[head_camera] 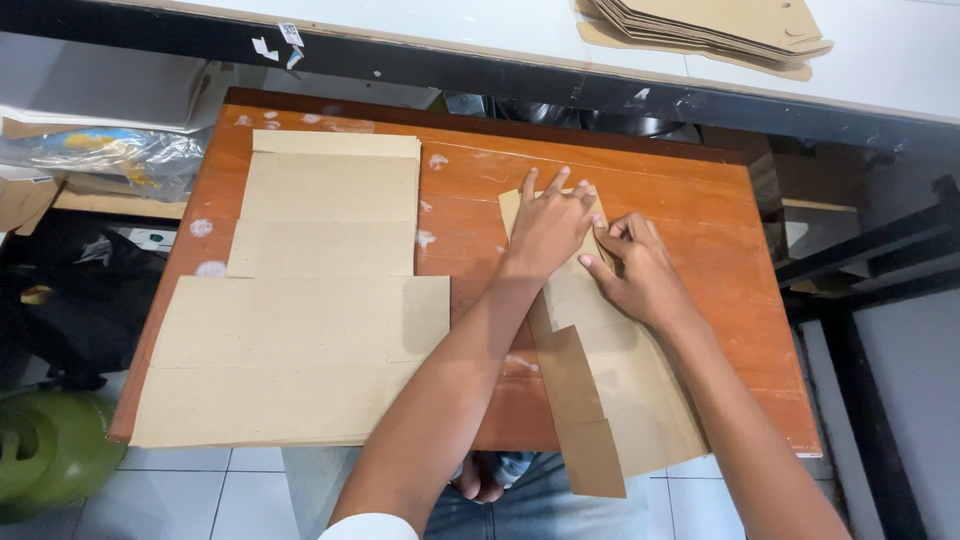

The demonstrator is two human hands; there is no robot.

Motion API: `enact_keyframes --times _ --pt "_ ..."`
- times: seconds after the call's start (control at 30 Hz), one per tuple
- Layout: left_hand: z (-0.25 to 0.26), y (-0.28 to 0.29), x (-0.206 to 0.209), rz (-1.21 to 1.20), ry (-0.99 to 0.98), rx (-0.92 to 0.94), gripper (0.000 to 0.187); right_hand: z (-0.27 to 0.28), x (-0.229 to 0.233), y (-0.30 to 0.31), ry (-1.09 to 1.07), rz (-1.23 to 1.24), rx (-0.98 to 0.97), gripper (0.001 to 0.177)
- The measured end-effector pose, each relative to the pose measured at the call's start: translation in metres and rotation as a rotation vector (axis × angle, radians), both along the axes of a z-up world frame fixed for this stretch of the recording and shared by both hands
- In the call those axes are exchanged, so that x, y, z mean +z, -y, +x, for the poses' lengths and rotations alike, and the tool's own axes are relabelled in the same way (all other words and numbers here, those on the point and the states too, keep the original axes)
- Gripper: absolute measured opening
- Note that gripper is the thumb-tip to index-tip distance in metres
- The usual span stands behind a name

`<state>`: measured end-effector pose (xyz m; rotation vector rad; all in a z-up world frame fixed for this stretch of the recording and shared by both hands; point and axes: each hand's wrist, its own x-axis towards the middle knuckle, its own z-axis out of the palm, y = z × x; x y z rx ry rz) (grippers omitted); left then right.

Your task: The person folds flat cardboard sheets into small rectangular boxes by hand. They fold the side flaps, tuck the top flap to close the box, and place the finished box on a shelf. The process is repeated for multiple sheets.

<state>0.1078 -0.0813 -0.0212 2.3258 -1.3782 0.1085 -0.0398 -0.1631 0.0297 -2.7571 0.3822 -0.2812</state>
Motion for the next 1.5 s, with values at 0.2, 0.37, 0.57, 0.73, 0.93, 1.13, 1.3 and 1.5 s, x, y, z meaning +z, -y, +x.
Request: enact_keyframes --times 0.2,0.37,0.57,0.73,0.93,1.13,1.3,1.5 --pt "-0.008 -0.01 0.018 0.014 -0.087 0.042 0.041 -0.002 -0.019 0.048 -0.001 0.197 0.0 0.04" --pt "-0.01 -0.011 0.022 0.019 -0.099 0.059 0.039 0.006 -0.005 0.018 -0.186 0.001 -0.044 0.057" --pt "-0.01 -0.007 0.016 0.015 -0.087 0.103 0.038 -0.016 0.01 -0.005 -0.292 -0.114 -0.068 0.055" --pt "-0.013 -0.005 0.018 0.017 -0.105 0.113 0.038 -0.049 0.013 -0.017 -0.313 -0.092 -0.09 0.057" --pt "-0.018 -0.002 0.018 0.082 -0.021 0.155 0.037 -0.077 0.006 -0.029 -0.433 -0.073 -0.24 0.056" --pt "-0.026 -0.004 0.029 0.06 0.108 -0.003 0.036 -0.081 -0.003 -0.049 -0.386 -0.199 -0.368 0.055" --pt "-0.022 -0.007 0.027 -0.04 0.084 -0.156 0.024 -0.072 0.034 -0.057 -0.252 0.131 -0.387 0.078" --pt "-0.018 -0.005 0.027 -0.076 -0.143 -0.408 0.012 -0.066 0.02 -0.032 -0.088 0.354 -0.375 0.108"
